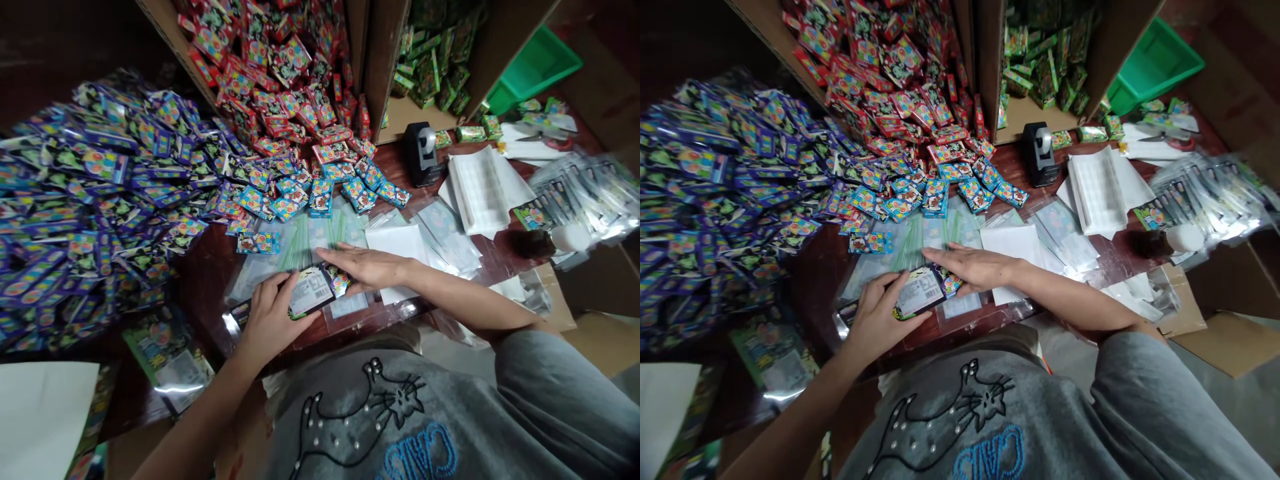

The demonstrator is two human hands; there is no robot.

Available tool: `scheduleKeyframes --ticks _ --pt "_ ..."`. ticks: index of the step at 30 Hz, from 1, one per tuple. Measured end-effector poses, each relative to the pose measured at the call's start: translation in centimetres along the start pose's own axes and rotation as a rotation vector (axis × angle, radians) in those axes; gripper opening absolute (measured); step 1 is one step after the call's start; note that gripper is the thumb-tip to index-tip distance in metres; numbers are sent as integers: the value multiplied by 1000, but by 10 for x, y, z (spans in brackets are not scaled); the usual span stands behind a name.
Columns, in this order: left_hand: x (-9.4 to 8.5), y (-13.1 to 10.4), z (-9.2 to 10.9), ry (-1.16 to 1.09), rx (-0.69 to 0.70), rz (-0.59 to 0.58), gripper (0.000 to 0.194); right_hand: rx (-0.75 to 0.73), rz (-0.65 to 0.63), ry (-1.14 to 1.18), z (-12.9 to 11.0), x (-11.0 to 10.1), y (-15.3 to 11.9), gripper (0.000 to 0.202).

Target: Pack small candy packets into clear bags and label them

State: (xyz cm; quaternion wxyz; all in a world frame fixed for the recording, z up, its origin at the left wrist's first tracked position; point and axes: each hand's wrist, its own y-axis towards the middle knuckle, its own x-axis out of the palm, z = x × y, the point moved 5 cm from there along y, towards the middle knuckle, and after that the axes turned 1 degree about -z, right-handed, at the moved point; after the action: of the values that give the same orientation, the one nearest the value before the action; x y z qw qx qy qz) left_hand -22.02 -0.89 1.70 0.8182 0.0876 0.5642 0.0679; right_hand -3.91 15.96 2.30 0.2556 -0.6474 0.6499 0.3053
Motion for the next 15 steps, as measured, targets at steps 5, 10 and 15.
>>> scheduleKeyframes --ticks 5,10,15 --pt "8 2 0 39 -32 -21 82 18 46 -40 -9 2 1 142" --pt "7 0 6 60 -99 -11 76 27 128 -98 -14 11 -4 129" --pt "1 2 2 -12 -121 102 72 -55 145 -192 -12 29 3 118"
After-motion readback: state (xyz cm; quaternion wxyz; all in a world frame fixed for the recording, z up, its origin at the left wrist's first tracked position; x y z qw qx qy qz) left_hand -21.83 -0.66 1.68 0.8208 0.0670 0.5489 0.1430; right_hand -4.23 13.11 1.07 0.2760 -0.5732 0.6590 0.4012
